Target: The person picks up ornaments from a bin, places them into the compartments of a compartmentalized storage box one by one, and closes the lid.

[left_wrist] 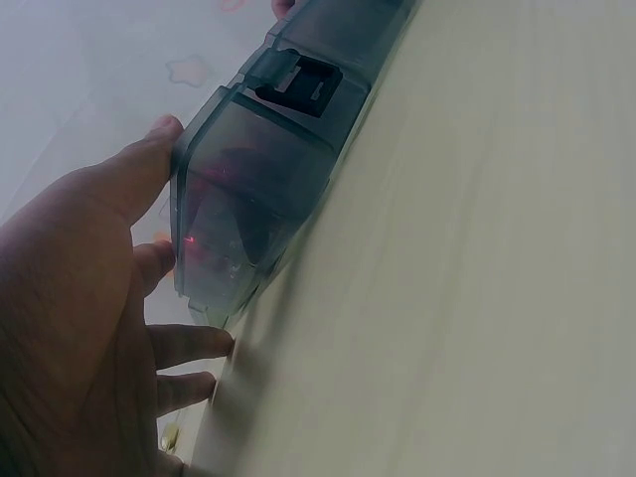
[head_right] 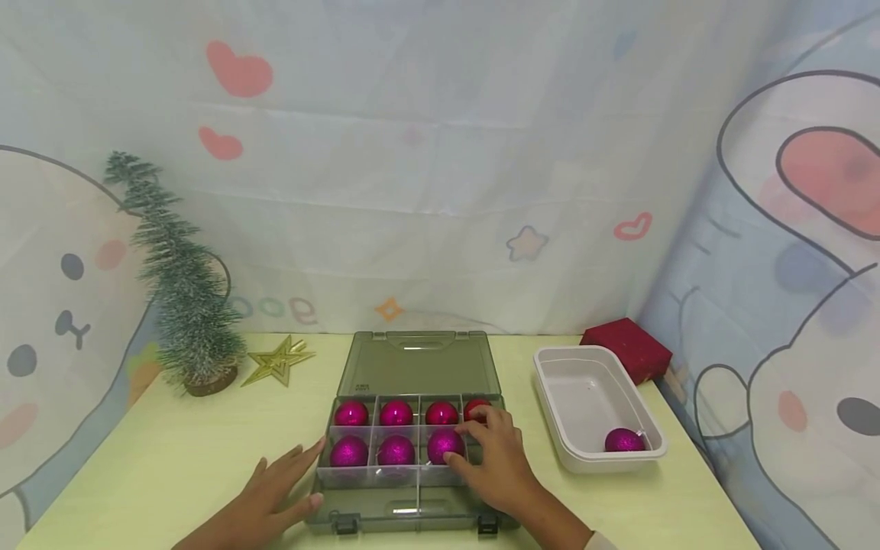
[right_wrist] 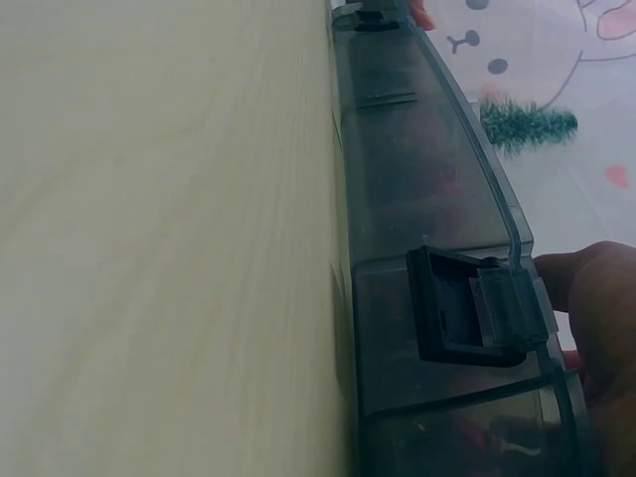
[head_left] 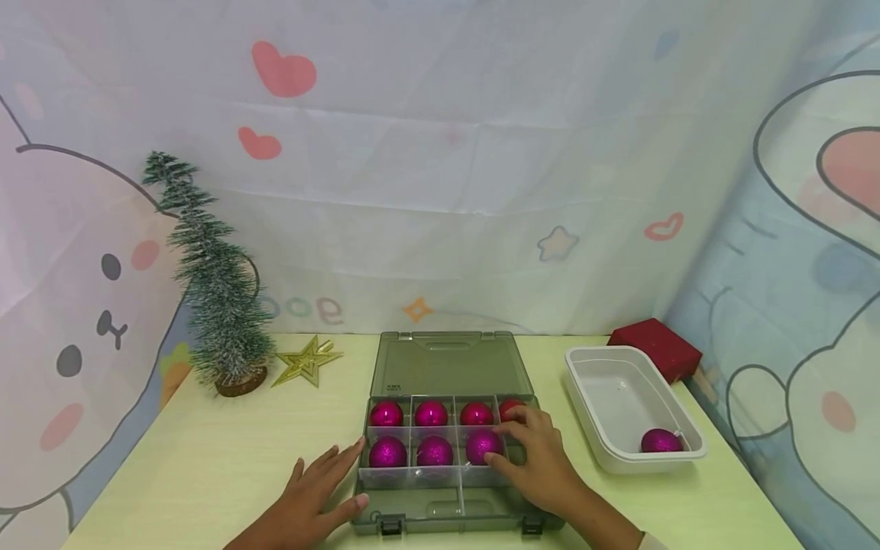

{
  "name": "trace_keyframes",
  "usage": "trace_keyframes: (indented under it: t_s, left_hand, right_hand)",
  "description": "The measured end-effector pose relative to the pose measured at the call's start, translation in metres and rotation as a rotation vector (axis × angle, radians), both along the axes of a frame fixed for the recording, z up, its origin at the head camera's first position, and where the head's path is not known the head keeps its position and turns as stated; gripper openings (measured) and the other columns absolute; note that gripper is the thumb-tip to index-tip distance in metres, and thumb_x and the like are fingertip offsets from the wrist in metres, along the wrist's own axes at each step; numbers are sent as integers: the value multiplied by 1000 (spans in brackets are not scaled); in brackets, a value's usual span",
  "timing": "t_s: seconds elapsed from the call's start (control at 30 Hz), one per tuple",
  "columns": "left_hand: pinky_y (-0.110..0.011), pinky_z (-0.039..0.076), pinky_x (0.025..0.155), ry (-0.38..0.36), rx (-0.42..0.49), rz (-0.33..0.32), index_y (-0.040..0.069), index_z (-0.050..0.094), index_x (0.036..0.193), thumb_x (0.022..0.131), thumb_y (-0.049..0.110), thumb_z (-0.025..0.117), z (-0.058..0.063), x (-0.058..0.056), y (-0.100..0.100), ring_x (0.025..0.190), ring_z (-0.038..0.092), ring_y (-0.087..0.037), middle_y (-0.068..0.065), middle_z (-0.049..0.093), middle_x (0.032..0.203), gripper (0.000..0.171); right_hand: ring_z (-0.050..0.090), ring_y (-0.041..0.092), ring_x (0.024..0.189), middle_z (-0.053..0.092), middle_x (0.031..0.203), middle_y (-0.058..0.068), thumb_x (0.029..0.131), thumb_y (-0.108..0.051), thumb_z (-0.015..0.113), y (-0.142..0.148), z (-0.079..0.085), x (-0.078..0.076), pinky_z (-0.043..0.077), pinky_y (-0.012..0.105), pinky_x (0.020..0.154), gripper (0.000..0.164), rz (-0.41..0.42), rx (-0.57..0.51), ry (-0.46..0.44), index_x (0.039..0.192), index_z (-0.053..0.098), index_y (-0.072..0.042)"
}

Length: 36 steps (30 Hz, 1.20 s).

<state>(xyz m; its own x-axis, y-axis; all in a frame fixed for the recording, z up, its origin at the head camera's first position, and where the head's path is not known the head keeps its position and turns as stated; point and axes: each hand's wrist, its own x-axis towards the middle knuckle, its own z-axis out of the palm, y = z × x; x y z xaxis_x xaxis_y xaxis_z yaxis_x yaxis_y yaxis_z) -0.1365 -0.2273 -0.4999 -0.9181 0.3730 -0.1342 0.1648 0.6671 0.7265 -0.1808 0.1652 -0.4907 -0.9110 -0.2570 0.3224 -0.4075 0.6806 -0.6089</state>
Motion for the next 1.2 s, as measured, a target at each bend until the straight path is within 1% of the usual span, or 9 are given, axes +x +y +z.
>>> trace_keyframes:
  t_s: [0.37, 0.5, 0.63, 0.73, 0.9, 1.07, 1.13, 1.2]
  left_hand:
    - [-93, -14, 114, -3, -8, 1, 30, 22, 177, 110, 52, 62, 1, 0, -1, 168, 15, -55, -10, 29, 182, 80]
    - [-93, -13, 113, -13, 2, -1, 29, 22, 177, 111, 50, 61, 1, 0, -2, 168, 14, -56, -10, 28, 182, 80]
    - [-93, -14, 113, -14, 9, -5, 30, 21, 177, 111, 50, 61, 0, 0, -2, 168, 14, -56, -10, 27, 183, 79]
    - [-93, -14, 114, -7, 6, -8, 30, 21, 177, 111, 51, 61, -1, -1, -2, 168, 14, -55, -9, 27, 183, 80]
    - [-92, -14, 115, -6, -1, -1, 31, 20, 177, 111, 52, 61, -2, -1, 0, 168, 14, -55, -9, 27, 183, 80]
    - [-92, -14, 115, -13, 1, 0, 32, 21, 177, 111, 52, 61, 0, 0, -1, 168, 14, -55, -9, 27, 183, 80]
    - [-92, -14, 114, -12, 2, -3, 32, 21, 177, 111, 52, 61, 0, 0, -1, 168, 14, -55, -8, 27, 183, 79]
    - [-92, -14, 114, -9, 4, -3, 32, 20, 177, 111, 52, 61, 0, 0, -1, 168, 14, -55, -8, 27, 183, 80]
  right_hand:
    - [41, 41, 148, 56, 150, 12, 95, -32, 87, 0, 4, 1, 33, 72, 110, 26, 10, 6, -57, 116, 76, -22]
    - [40, 41, 149, 55, 152, 12, 94, -31, 88, -1, 5, 1, 32, 69, 109, 29, 22, -5, -65, 118, 76, -20]
    - [37, 42, 150, 54, 152, 13, 93, -31, 89, 0, 9, 1, 31, 70, 108, 32, 32, -36, -67, 120, 75, -19]
    - [36, 43, 150, 55, 152, 14, 93, -31, 88, 3, 12, 3, 32, 72, 108, 33, 35, -49, -47, 122, 75, -19]
    - [38, 44, 149, 56, 152, 15, 93, -29, 89, 13, 17, 5, 34, 70, 105, 35, 43, -24, 31, 123, 76, -19]
    - [44, 43, 144, 58, 149, 15, 92, -25, 90, 28, 26, 6, 42, 74, 106, 34, 44, 2, 93, 122, 76, -19]
    - [45, 41, 143, 58, 148, 14, 92, -24, 90, 35, 29, 6, 42, 74, 105, 33, 44, 6, 103, 122, 77, -19]
    - [45, 40, 143, 58, 148, 14, 92, -24, 90, 43, 30, 7, 40, 71, 104, 33, 48, 8, 104, 121, 77, -19]
